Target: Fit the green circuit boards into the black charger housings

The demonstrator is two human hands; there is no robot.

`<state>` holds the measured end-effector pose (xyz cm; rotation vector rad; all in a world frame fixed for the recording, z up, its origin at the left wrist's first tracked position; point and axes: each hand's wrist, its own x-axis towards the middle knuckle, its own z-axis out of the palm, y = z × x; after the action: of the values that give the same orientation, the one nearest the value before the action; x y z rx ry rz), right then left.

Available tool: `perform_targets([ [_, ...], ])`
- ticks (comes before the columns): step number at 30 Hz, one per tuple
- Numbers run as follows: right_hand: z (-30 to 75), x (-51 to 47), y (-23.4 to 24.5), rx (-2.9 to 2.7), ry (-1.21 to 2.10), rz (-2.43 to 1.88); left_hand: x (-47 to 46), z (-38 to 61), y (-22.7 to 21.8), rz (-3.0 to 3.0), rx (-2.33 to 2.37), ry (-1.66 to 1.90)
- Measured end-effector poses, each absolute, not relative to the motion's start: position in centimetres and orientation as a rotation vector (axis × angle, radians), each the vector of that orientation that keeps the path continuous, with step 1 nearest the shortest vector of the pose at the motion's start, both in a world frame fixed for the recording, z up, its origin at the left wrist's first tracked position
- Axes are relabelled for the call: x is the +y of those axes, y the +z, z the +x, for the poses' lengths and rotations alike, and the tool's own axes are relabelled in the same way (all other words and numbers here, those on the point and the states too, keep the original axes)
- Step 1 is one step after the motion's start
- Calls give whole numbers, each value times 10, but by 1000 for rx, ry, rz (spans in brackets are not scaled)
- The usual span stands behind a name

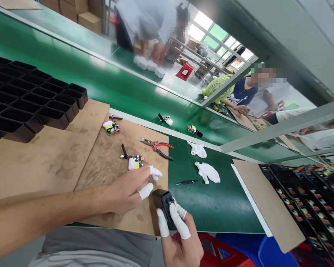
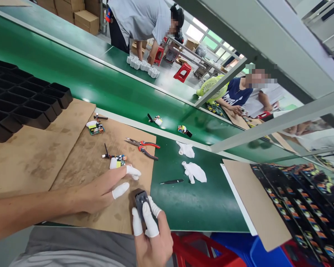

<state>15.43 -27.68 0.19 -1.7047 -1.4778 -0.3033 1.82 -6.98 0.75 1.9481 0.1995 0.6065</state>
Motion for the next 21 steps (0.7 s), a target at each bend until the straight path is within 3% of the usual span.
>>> perform_targets([
  [14,143,-260,12,-1316,-99,-1778,-67,18,9,1963,176,581],
  [21,144,-267,-2,-1467,-289,-1764,-70,19,7,1969,168,610],
])
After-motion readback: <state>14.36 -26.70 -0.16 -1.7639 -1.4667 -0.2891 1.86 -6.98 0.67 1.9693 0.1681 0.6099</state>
